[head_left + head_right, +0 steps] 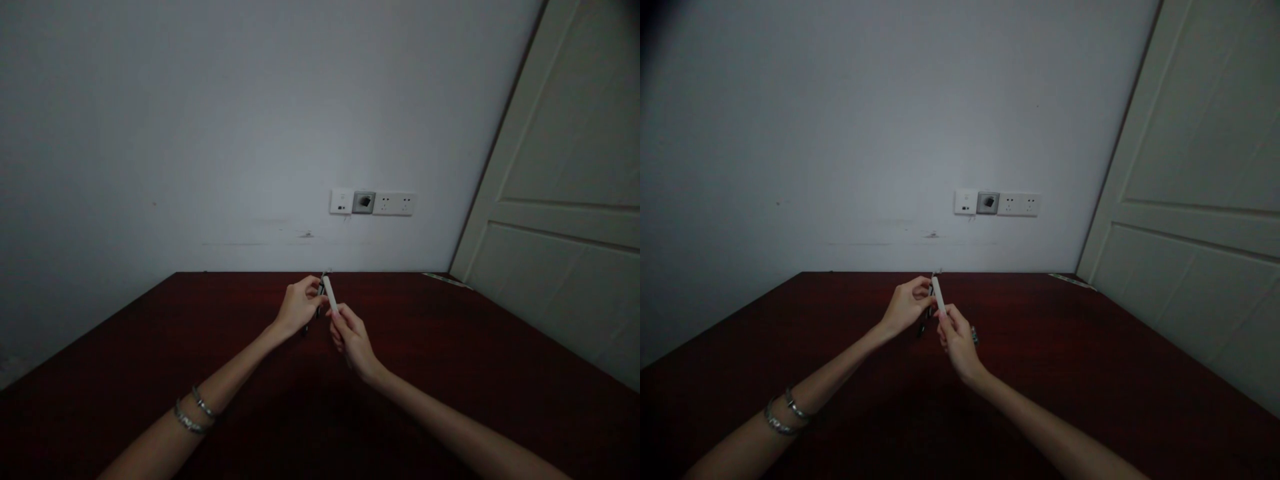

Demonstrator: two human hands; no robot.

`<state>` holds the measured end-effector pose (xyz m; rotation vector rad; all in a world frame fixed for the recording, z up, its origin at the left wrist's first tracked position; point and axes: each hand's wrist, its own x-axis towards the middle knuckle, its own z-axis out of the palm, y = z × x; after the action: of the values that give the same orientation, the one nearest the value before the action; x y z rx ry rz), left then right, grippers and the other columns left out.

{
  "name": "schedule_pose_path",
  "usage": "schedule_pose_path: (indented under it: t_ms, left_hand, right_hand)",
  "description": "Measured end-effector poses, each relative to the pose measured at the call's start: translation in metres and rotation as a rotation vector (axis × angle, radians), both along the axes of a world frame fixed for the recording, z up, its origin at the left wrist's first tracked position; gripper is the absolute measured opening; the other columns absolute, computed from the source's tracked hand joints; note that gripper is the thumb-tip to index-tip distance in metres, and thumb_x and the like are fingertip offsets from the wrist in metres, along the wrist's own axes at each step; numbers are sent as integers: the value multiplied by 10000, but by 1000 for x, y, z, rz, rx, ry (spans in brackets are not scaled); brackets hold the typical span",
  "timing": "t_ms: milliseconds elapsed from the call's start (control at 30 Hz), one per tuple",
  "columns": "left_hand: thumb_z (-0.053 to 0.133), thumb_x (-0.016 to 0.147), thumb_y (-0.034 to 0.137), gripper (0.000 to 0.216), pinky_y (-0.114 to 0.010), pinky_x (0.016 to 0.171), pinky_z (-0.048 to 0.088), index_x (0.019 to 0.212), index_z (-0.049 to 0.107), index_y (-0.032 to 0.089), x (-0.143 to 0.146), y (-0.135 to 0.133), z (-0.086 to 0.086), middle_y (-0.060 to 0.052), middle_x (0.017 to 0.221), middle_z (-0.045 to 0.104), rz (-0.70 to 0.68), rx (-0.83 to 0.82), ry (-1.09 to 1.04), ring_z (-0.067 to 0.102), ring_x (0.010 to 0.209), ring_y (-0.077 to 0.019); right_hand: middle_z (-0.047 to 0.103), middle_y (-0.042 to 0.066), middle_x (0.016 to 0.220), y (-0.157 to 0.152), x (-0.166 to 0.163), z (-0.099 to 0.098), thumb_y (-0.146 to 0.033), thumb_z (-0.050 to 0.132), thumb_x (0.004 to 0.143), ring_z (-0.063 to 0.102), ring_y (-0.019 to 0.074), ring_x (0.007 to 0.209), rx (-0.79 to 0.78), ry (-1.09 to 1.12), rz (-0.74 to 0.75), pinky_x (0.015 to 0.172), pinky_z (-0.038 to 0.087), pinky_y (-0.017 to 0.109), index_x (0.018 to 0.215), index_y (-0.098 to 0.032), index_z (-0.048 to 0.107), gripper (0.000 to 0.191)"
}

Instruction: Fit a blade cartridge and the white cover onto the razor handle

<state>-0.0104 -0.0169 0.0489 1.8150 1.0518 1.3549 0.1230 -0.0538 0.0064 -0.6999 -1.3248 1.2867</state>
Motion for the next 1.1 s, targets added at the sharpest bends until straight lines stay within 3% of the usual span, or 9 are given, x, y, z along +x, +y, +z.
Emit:
schedule_pose_path:
  t_ms: [133, 300, 433, 600, 733, 967, 1100]
  left_hand:
    - [602, 685, 114, 166, -258, 674, 498, 841, 573, 162, -7, 3, 3, -22, 778, 652, 61, 110, 49, 636, 735, -164]
    - [561, 763, 145, 109, -255, 741, 478, 868, 582, 166, -24, 9, 4, -26, 822, 654, 161, 333, 244, 622, 767, -149]
    - [443, 834, 94, 213, -273, 808, 479, 992, 567, 165, -39, 15, 3, -58, 967, 655, 80, 513, 433, 620, 900, -153]
    - [373, 828, 22, 298, -366, 960, 432, 1057, 527, 135, -45, 17, -2, -133, 1191, 561, -16, 710, 601, 512, 1138, -180]
    - [396, 795, -6, 320, -411, 1009, 395, 1067, 501, 126, -41, 12, -2, -153, 1241, 519, -98, 787, 670, 449, 1205, -196]
    - [377, 782, -32, 348, -432, 1001, 411, 1066, 488, 135, -37, 10, 2, -138, 1191, 554, -116, 822, 639, 430, 1222, -192]
    - [383, 800, -17, 311, -432, 999, 414, 1046, 501, 130, -35, 8, 3, -144, 1178, 562, -135, 802, 657, 434, 1219, -197]
  right_hand:
    - [367, -76, 518, -5, 7, 0, -448, 491, 826, 273, 47, 382, 59, -49, -12, 347, 185, 168, 816, -192, 525, 259]
    - [430, -43, 525, 2, 31, 30, -419, 532, 807, 364, 68, 421, 237, -211, -39, 394, 256, 202, 805, -163, 608, 267]
    - [423, -40, 476, 12, 51, 41, -445, 535, 796, 351, 64, 403, 278, -397, -32, 378, 258, 199, 725, -139, 639, 330]
    - [449, -40, 437, 6, 55, 41, -480, 494, 814, 363, 55, 345, 219, -576, 167, 345, 276, 188, 684, -131, 629, 396]
    - [450, -42, 427, 1, 55, 47, -496, 469, 820, 369, 57, 331, 213, -651, 188, 342, 289, 188, 670, -136, 619, 418]
    - [448, -27, 416, 17, 90, 72, -452, 516, 801, 393, 75, 396, 298, -810, 80, 412, 282, 212, 612, -133, 633, 388]
    - [473, -18, 419, 10, 84, 76, -443, 507, 812, 400, 79, 407, 342, -813, 154, 428, 283, 219, 618, -135, 645, 389]
